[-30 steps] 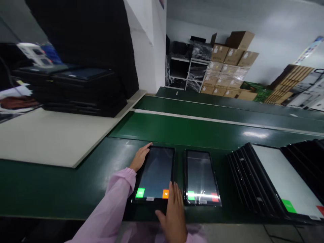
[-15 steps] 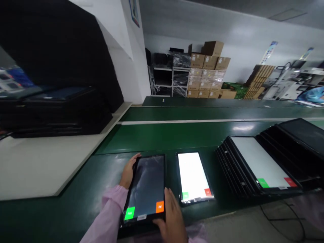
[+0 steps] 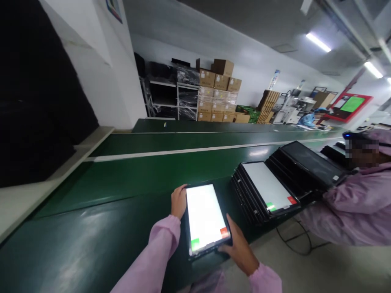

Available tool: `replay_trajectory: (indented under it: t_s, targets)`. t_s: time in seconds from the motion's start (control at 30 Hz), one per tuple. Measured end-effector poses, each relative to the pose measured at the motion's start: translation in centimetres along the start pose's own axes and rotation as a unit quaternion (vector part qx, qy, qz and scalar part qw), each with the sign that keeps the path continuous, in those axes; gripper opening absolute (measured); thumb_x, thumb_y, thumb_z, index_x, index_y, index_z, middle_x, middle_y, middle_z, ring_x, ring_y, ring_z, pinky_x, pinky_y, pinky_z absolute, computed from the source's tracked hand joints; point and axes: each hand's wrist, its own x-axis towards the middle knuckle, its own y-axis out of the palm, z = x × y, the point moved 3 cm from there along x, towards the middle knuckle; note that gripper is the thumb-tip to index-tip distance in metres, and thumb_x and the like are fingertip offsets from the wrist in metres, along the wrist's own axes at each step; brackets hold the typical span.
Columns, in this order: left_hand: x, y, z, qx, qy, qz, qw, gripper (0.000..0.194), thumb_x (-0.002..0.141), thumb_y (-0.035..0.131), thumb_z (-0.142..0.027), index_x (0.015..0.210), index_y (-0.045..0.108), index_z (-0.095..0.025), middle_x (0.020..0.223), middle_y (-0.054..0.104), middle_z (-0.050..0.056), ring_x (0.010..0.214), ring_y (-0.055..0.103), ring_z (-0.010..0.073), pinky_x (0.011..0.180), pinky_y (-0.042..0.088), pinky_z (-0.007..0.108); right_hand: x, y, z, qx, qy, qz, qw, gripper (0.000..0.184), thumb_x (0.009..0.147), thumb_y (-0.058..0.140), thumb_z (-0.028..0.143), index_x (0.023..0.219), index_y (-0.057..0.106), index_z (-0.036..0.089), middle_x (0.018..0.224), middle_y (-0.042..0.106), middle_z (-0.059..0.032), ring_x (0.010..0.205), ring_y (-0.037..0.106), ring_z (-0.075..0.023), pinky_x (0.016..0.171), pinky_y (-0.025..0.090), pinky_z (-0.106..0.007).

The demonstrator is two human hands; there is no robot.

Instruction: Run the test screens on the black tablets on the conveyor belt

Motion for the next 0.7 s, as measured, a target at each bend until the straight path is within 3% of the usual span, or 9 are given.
replay_trajectory:
  t_s: [0.1, 0.23, 0.37, 0.53, 0.63, 0.7]
  targets:
    - [1.0, -0.4, 1.6, -0.032, 0.003, 0.026, 0.999, 0.049, 0.094, 0.04, -0.045, 0.12, 0.071, -0.017, 0.135, 0.067, 0.013, 0.135, 0.055, 0.0289, 0.126, 0.033, 0.047, -0.3, 2.4, -2.1, 0.051, 0.036, -0.047, 0.997, 0.112, 0.066, 0.077, 0.011, 0.166, 0.027, 0.017, 0.166, 0.038, -0.0144, 0.154, 0.034, -0.0284, 0.127, 0.027, -0.046]
    - [1.8, -0.1, 1.9, -0.078, 0.004, 0.094, 0.992, 0.053, 0.092, 0.039, -0.05, 0.116, 0.072, -0.016, 0.133, 0.07, 0.012, 0.133, 0.059, 0.0297, 0.124, 0.036, 0.047, -0.6, 4.3, -2.7, 0.072, 0.043, -0.097, 0.992, 0.102, 0.067, 0.075, 0.008, 0.161, 0.036, 0.014, 0.158, 0.048, -0.0176, 0.148, 0.044, -0.0307, 0.124, 0.032, -0.045]
    - [1.8, 0.3, 1.6, -0.06, 0.025, 0.08, 0.995, 0.047, 0.084, 0.04, -0.043, 0.105, 0.074, -0.018, 0.124, 0.073, 0.012, 0.126, 0.063, 0.0318, 0.12, 0.041, 0.049, -0.4, 4.6, -2.7, 0.058, 0.075, -0.081, 0.992, 0.114, 0.051, 0.087, 0.006, 0.157, 0.043, 0.015, 0.148, 0.059, -0.0175, 0.141, 0.052, -0.0371, 0.12, 0.038, -0.047]
    - [1.9, -0.5, 2.2, -0.01, 0.046, 0.035, 0.998, 0.045, 0.069, 0.046, -0.038, 0.1, 0.072, -0.021, 0.117, 0.075, 0.011, 0.12, 0.066, 0.0339, 0.117, 0.044, 0.049, 0.1, 4.7, -2.4, 0.006, 0.054, -0.055, 0.997, 0.107, 0.061, 0.082, 0.01, 0.16, 0.041, 0.014, 0.156, 0.051, -0.0189, 0.144, 0.049, -0.0371, 0.122, 0.036, -0.048]
    - [1.4, -1.3, 2.6, 0.003, 0.044, 0.038, 0.998, 0.043, 0.067, 0.051, -0.042, 0.099, 0.072, -0.022, 0.116, 0.075, 0.012, 0.12, 0.065, 0.0372, 0.116, 0.044, 0.051, 0.0, 5.2, -3.2, 0.005, 0.055, -0.023, 0.998, 0.115, 0.056, 0.086, 0.012, 0.161, 0.039, 0.013, 0.157, 0.049, -0.0204, 0.145, 0.047, -0.0403, 0.122, 0.036, -0.051]
    - [0.5, -2.0, 2.7, 0.007, 0.037, 0.036, 0.999, 0.042, 0.067, 0.053, -0.043, 0.098, 0.073, -0.024, 0.117, 0.074, 0.011, 0.121, 0.065, 0.0389, 0.116, 0.044, 0.053, -0.4, 5.7, -4.1, 0.027, 0.068, -0.005, 0.997, 0.115, 0.054, 0.089, 0.014, 0.159, 0.045, 0.019, 0.155, 0.053, -0.0169, 0.142, 0.05, -0.0426, 0.12, 0.039, -0.052]
